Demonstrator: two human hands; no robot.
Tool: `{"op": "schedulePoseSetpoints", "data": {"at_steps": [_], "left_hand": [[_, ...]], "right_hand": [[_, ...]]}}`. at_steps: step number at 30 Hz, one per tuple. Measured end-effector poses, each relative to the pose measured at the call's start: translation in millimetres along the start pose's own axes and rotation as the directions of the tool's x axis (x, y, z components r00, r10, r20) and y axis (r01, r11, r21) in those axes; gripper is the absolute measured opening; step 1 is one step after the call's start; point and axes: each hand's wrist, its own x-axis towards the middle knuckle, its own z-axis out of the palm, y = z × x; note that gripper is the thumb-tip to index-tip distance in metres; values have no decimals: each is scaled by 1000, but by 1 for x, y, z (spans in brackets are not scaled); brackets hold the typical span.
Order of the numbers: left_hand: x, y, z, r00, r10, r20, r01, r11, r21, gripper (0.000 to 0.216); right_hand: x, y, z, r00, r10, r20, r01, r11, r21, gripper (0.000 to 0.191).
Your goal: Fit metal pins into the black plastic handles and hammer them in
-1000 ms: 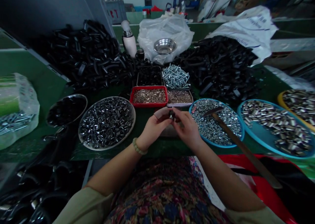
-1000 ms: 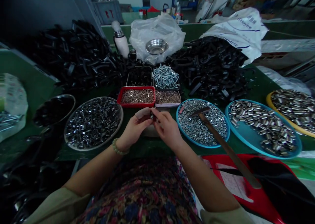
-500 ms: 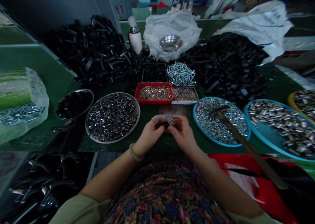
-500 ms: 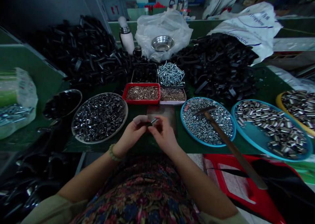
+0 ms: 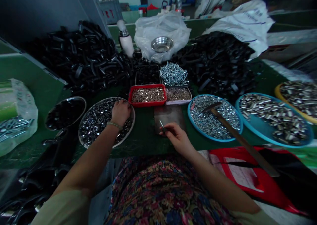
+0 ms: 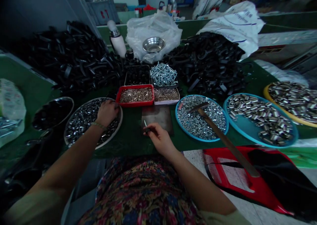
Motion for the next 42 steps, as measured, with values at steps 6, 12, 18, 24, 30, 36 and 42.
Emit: {"op": "schedulePoseSetpoints", "data": {"at_steps": [6,12,18,24,30,36,42], "left_hand": [[-1,-4,-10,1000,-15,-1,15,1000,9,30],[-42,44,-45,982,-163,95,183,698,-692,27],[-70,145,-46,889,329,319,223,297,-928,59],[-29,236,-30,803,586,106,-233,474,-849,37],[-11,313,4,802,597,14,-501,685,-528,23],[-12,299,1,797,601,58,-279,452,-847,25],[-22,251,-18,724,594,349,568,-228,-791,18]], "right_hand": [[-8,-1,-13,998,-60,20,60,998,-29,18],[-18,-13,-32,917,-291,271,371,872,-318,25],[-23,-13,-59,906,-359,224,422,798,-430,44],[-61,-2,-124,883,-397,-251,261,858,-442,34],[-91,8,-162,827,-258,-499,129,952,-277,24],[-88,8,-153,890,-145,-431,91,986,-143,20],[-72,-8,-134,969,-107,-224,84,990,-113,22]]}}
